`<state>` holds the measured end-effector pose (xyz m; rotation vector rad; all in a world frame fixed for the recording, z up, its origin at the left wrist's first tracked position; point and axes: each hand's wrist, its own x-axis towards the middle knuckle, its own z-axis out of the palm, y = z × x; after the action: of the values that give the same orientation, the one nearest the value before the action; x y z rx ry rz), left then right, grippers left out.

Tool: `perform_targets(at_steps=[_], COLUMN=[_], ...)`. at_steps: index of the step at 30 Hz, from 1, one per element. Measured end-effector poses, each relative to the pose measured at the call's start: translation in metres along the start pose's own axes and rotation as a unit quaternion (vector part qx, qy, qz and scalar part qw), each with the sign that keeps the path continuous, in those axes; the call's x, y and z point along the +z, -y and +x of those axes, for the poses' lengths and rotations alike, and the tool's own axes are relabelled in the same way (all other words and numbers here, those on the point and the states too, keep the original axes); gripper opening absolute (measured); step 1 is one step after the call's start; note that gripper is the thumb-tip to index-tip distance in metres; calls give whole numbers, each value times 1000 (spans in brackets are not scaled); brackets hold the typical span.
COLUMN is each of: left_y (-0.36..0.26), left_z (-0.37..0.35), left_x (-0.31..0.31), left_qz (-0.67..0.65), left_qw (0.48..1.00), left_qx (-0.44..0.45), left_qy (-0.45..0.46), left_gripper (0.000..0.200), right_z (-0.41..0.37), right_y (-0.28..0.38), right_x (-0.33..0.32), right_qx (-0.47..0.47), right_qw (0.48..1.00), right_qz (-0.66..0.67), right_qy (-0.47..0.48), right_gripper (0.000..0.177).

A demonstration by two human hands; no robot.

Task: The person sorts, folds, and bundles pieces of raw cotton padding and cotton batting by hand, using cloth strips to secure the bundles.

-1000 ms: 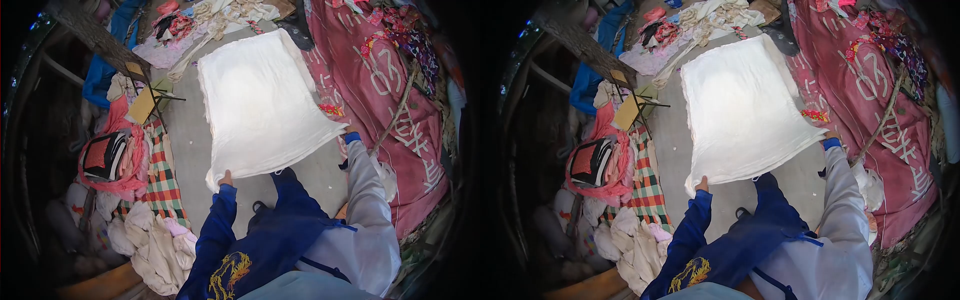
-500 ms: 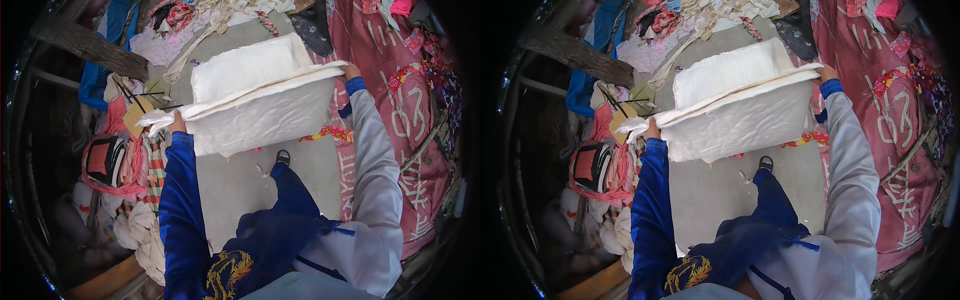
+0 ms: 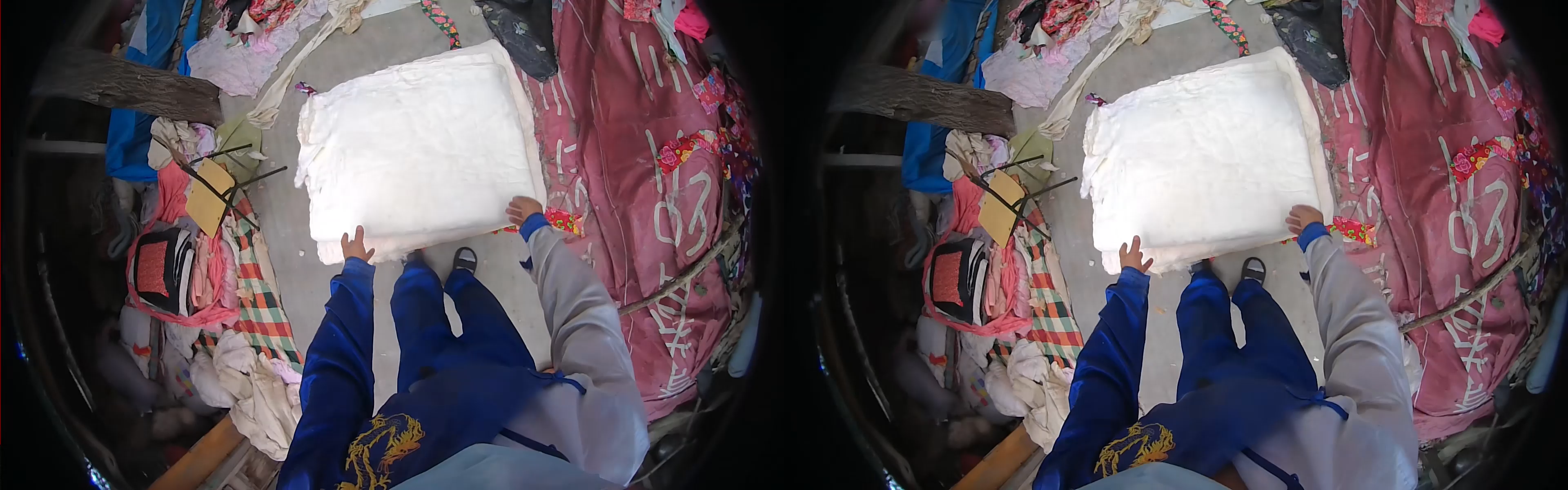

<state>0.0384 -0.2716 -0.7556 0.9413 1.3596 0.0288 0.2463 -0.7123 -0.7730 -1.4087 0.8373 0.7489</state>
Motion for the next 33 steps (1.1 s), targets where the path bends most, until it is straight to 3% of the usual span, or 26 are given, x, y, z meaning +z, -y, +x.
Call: perform_targets(at_steps=[2,3,4,5,8,11,12,15,16,20,24,25,26,29,33], left_y=[33,41,39,39,47,29,27,24,19,-46,-168,-208,-246,-338,-386], left_z=[38,55,59,69,103,94,96,105,108,88,92,85,71,12,-73], left_x=[-20,-28,-22,-23,-28,-26,-26,-28,-27,-5,28,37,45,58,58], left_qz=[-59,-88,-104,-107,-191,-237,-246,-297,-314,-370,-326,-321,-313,-317,-279], left_qw=[997,993,990,988,973,962,959,944,938,919,939,937,935,911,884], left_qx=[-52,-70,-88,-99,-124,-121,-131,-137,-139,-87,63,91,125,198,317], left_qy=[-12,30,-33,-40,28,63,53,35,37,105,87,101,111,174,203], left_gripper=[73,74,76,75,81,88,86,70,63,50,45,45,44,39,40], right_z=[6,15,7,0,-1,6,15,20,18,30,2,-8,-57,-90,-166], right_y=[-68,-90,-100,-107,-111,-111,-113,-91,-76,2,170,211,253,340,387], right_x=[-3,-10,-5,7,33,52,55,63,67,73,133,144,169,166,150], right_qx=[62,94,86,78,66,36,36,32,25,-34,-149,-198,-230,-324,-387], right_qw=[996,991,986,980,952,938,931,911,899,894,903,899,904,880,847], right_qz=[55,82,123,162,278,334,349,394,416,447,403,390,359,330,335], right_qy=[-45,-57,-71,-84,-111,-87,-103,-120,-136,16,-2,32,3,112,142], right_gripper=[39,43,50,57,70,78,79,52,45,41,38,39,41,40,37])
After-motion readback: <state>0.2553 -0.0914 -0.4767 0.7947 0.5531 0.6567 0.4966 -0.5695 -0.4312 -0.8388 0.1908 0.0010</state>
